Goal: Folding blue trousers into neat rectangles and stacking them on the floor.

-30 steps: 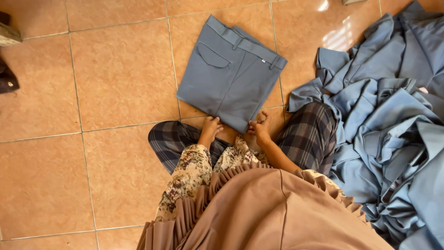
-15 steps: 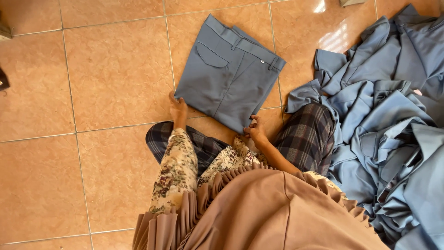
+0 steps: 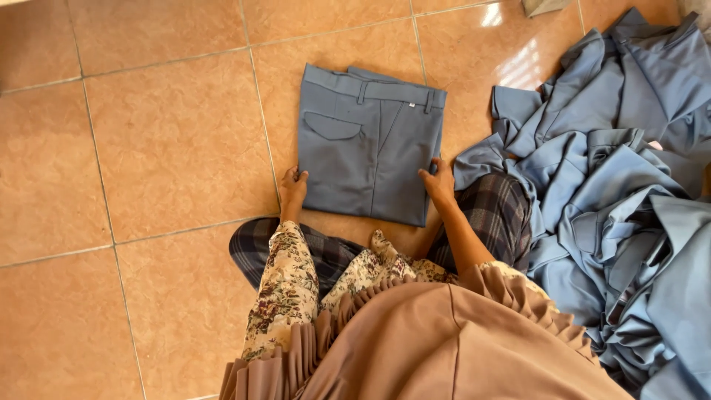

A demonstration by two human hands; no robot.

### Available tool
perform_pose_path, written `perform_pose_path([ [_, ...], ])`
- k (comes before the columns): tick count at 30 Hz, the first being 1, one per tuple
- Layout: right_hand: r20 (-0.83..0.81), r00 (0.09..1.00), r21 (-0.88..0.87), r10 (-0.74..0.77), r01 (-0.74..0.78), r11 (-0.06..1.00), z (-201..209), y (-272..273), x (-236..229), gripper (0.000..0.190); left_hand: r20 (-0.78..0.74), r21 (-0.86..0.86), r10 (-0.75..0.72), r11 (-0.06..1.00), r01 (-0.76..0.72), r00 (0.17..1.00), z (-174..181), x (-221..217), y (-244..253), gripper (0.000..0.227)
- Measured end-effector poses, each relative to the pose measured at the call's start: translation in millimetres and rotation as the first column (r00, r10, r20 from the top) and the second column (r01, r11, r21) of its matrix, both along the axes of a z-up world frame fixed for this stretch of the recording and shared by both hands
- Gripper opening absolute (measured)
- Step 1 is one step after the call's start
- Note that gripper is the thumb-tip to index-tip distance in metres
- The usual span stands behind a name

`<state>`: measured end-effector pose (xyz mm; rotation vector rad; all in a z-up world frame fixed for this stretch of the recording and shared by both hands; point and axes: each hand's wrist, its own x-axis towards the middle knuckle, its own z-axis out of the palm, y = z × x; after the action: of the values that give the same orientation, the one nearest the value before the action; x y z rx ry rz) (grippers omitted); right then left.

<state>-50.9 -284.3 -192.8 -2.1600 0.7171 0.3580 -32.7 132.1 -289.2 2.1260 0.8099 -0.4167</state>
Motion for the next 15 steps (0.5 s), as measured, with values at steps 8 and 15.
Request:
perform_pose_path([
  [8, 0.068, 0.998, -0.106, -0.005, 0.012, 0.994, 7.1, 4.2, 96.1, 0.059, 0.151, -0.218, 0.098, 0.974, -0.064, 0.984, 52.0, 59.8, -21.8, 0.044],
  [15, 0.172, 0.966, 0.068, -0.194, 0.185, 0.980, -25.0, -22.1, 124.9, 0.032, 0.113, -0.173, 0.099, 0.982, -0.079, 0.989, 12.1, 86.5, -10.8, 0.054],
])
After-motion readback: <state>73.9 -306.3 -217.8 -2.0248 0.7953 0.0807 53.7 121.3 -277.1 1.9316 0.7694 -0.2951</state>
